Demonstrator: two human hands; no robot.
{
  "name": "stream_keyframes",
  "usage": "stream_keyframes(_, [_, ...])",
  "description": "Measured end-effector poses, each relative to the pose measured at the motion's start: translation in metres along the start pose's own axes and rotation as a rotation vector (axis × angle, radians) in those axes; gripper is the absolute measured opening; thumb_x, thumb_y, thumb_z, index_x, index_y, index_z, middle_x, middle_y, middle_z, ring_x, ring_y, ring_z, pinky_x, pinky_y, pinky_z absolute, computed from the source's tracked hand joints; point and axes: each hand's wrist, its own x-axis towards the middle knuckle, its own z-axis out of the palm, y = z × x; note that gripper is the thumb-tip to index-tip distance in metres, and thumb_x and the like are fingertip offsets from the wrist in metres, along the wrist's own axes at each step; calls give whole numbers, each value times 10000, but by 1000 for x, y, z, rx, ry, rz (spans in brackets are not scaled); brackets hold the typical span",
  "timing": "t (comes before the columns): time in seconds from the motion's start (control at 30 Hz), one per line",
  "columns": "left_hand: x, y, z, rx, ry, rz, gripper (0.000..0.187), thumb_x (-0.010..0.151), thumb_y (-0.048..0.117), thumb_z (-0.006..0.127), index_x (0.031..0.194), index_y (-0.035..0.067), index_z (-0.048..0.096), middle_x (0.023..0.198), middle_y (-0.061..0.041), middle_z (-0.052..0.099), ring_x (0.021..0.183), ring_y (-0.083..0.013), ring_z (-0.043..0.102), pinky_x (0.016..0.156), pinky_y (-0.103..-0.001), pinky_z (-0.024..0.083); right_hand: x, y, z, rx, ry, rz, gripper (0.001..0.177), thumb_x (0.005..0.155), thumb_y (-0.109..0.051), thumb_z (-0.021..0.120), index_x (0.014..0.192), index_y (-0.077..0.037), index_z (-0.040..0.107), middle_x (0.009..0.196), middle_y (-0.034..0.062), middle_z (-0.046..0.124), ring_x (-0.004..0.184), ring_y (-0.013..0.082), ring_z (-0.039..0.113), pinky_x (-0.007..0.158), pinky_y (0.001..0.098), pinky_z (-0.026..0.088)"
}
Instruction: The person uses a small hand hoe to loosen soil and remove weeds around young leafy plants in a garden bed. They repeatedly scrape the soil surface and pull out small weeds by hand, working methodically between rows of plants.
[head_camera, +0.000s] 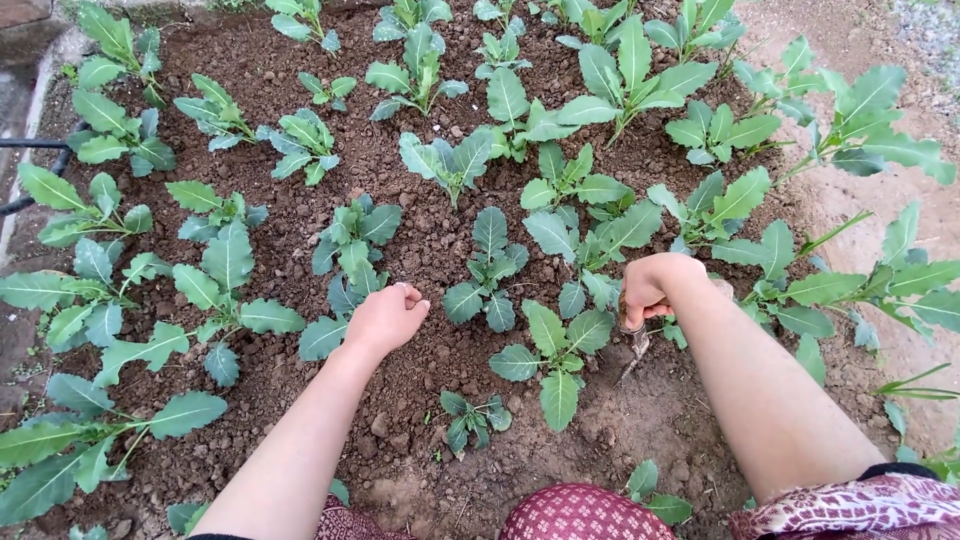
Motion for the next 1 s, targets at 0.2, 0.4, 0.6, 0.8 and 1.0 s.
stream_keyframes(0.2, [1, 1, 7, -8, -14, 19, 422, 932, 416, 573, 1251, 184, 723, 1257, -31, 750, 1267, -295, 642, 1049, -479, 521, -22, -7, 3, 4, -6, 15, 384, 765, -79, 871, 1083, 41, 691, 625, 99, 665, 475, 183, 595, 489, 331, 555])
stream_keyframes(0.4, [0, -6, 10, -44, -111, 107, 473, 955, 402, 566, 1324, 132, 687, 1283, -96, 737, 1288, -327, 629, 1064, -487, 510, -2, 28, 27, -13, 50, 8, 179, 781, -131, 835, 777, 16, 734, 584, 94, 636, 467, 184, 597, 475, 303, 570])
stream_keyframes(0.6, [-20, 12, 22, 151, -417, 179, 472, 947, 425, 558, 1266, 121, 726, 1263, -101, 745, 1294, -320, 626, 1086, -470, 499, -46, 71, 69, 35, 153, 29, 300, 742, -204, 840, 944, -1, 749, 589, 111, 655, 423, 174, 633, 382, 278, 598])
stream_keyframes(0.8, [-43, 101, 42, 242, -618, 467, 528, 949, 451, 521, 1313, 104, 682, 1288, -167, 706, 1276, -381, 614, 1071, -509, 495, -137, 70, 123, 21, 301, 5, 486, 858, -359, 763, 1307, -189, 686, 1084, 182, 778, 1060, 341, 748, 966, 462, 591])
stream_keyframes(1.0, [-56, 178, 117, 211, -687, 653, 447, 1041, 283, 445, 1426, 97, 576, 1484, -87, 574, 1342, -260, 567, 1143, -455, 424, -135, 111, 188, 69, 303, 64, 466, 943, -383, 668, 1381, -340, 515, 1139, -94, 761, 922, 68, 779, 786, 211, 707])
